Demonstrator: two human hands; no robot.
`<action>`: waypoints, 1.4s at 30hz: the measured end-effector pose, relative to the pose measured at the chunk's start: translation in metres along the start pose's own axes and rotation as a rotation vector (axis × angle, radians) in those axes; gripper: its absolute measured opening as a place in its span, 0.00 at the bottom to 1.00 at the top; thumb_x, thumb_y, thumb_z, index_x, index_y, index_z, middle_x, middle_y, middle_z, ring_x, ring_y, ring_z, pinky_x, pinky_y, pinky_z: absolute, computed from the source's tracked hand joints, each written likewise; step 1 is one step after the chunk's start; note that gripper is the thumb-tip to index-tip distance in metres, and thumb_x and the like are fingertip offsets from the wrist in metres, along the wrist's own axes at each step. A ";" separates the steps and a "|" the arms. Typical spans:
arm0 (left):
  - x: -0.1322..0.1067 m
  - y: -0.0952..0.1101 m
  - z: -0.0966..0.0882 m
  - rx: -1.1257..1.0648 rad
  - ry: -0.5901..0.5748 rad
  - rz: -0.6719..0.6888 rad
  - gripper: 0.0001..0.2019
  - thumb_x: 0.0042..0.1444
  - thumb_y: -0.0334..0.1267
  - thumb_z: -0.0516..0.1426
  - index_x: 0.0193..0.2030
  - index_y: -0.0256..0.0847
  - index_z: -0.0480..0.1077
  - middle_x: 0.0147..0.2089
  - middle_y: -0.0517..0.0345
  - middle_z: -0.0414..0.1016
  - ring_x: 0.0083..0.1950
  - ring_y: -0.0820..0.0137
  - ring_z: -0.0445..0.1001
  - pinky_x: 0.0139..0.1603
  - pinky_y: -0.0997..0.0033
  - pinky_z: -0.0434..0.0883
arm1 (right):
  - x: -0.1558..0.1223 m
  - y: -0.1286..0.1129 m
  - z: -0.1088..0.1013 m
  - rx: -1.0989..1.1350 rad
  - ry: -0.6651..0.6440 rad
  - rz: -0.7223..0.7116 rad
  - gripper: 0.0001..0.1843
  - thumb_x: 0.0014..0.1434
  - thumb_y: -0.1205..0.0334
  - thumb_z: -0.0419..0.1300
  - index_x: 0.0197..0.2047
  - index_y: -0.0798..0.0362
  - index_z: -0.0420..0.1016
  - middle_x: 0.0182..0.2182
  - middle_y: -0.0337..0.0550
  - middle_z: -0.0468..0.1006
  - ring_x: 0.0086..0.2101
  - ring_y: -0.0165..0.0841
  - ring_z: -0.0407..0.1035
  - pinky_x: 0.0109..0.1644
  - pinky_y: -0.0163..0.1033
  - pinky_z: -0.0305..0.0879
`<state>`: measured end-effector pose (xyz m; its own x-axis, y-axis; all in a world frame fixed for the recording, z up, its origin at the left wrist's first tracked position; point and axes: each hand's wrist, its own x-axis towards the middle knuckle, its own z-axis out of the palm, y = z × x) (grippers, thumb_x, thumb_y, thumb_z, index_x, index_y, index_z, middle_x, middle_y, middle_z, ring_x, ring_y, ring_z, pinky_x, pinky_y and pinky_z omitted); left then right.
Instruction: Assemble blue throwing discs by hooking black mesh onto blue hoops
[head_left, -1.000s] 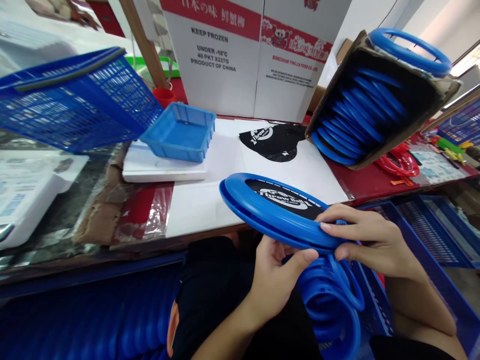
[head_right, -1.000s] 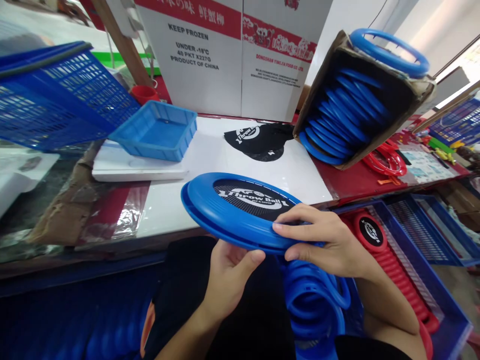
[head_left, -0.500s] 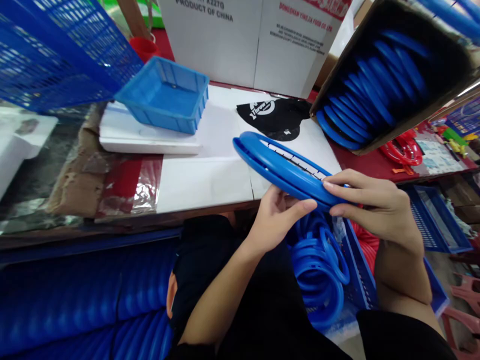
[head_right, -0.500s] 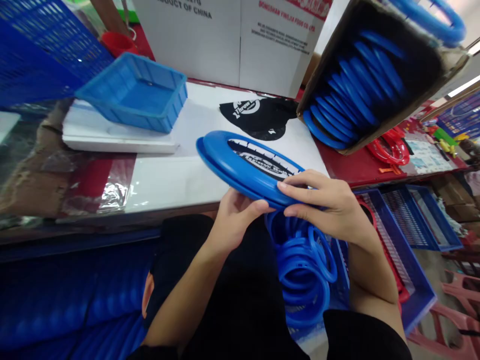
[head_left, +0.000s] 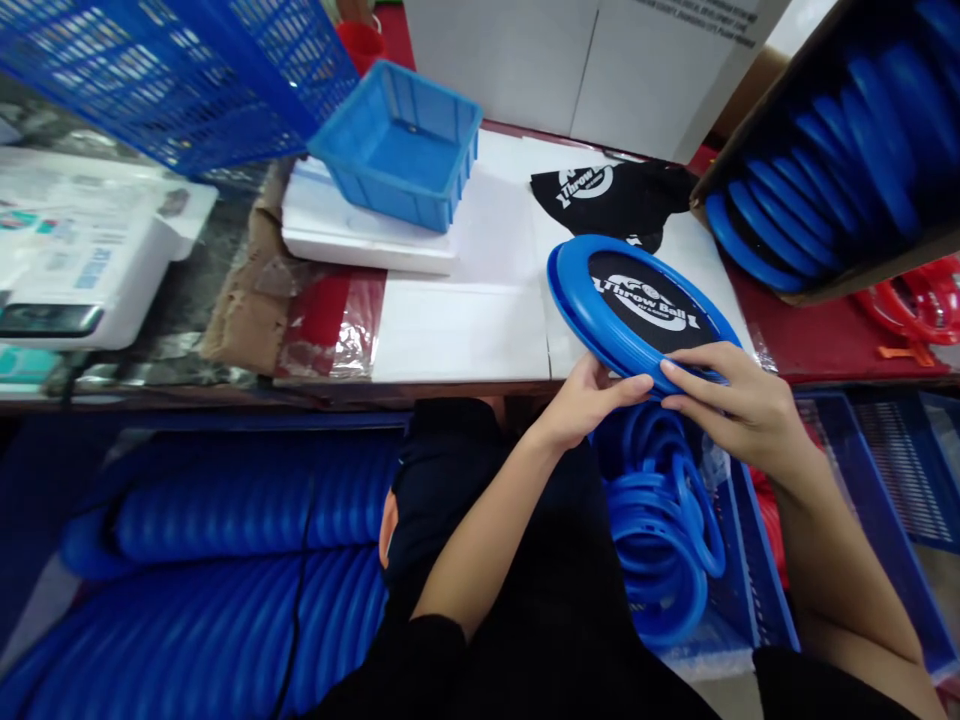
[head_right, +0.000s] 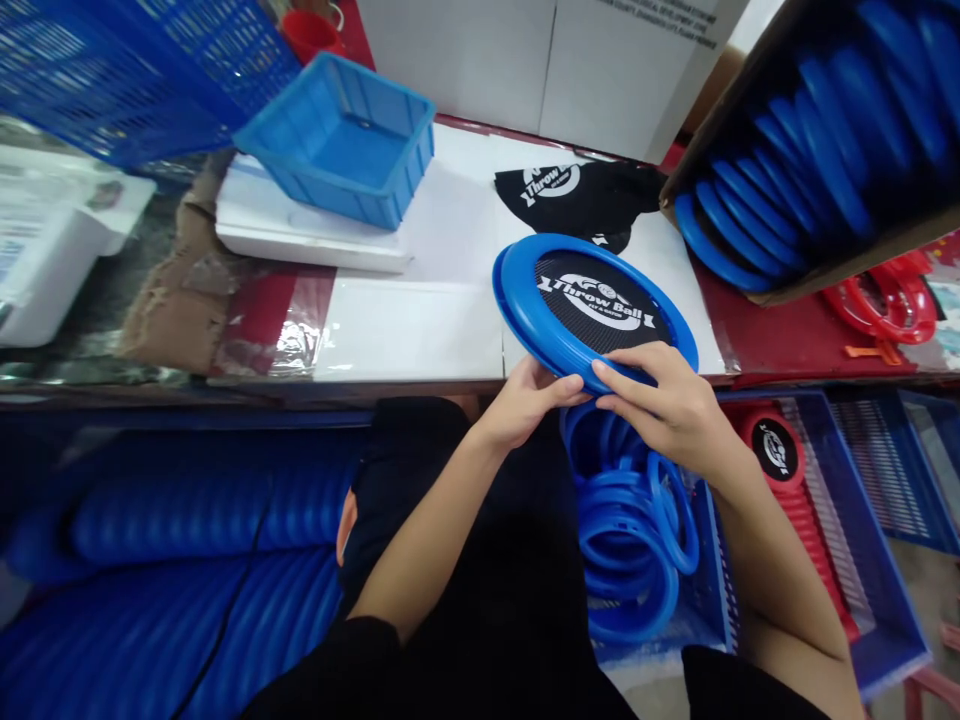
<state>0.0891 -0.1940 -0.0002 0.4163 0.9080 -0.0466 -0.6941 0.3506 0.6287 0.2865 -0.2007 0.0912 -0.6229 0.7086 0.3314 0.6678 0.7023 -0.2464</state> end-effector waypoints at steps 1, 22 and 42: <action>0.002 -0.002 -0.002 -0.003 0.003 -0.008 0.33 0.43 0.50 0.77 0.53 0.40 0.75 0.53 0.47 0.83 0.54 0.53 0.82 0.53 0.55 0.80 | -0.002 0.001 0.002 -0.021 -0.001 -0.015 0.18 0.67 0.61 0.66 0.60 0.42 0.81 0.52 0.49 0.83 0.49 0.46 0.78 0.52 0.54 0.76; -0.005 -0.011 -0.003 -0.053 0.047 -0.123 0.31 0.43 0.50 0.77 0.51 0.37 0.76 0.51 0.45 0.84 0.52 0.54 0.83 0.53 0.55 0.79 | -0.025 0.007 0.026 -0.137 0.029 -0.121 0.23 0.67 0.66 0.65 0.65 0.46 0.76 0.53 0.55 0.81 0.49 0.48 0.77 0.50 0.53 0.75; -0.044 0.028 0.050 -0.117 0.013 -0.022 0.22 0.42 0.32 0.78 0.43 0.35 0.76 0.39 0.55 0.86 0.39 0.64 0.85 0.44 0.68 0.83 | -0.003 -0.038 -0.034 0.208 0.076 -0.059 0.27 0.70 0.65 0.63 0.70 0.41 0.72 0.53 0.52 0.82 0.49 0.43 0.78 0.48 0.50 0.77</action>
<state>0.0807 -0.2357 0.0583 0.4248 0.9026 -0.0698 -0.7493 0.3939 0.5323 0.2768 -0.2322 0.1304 -0.6209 0.6641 0.4165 0.5278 0.7470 -0.4042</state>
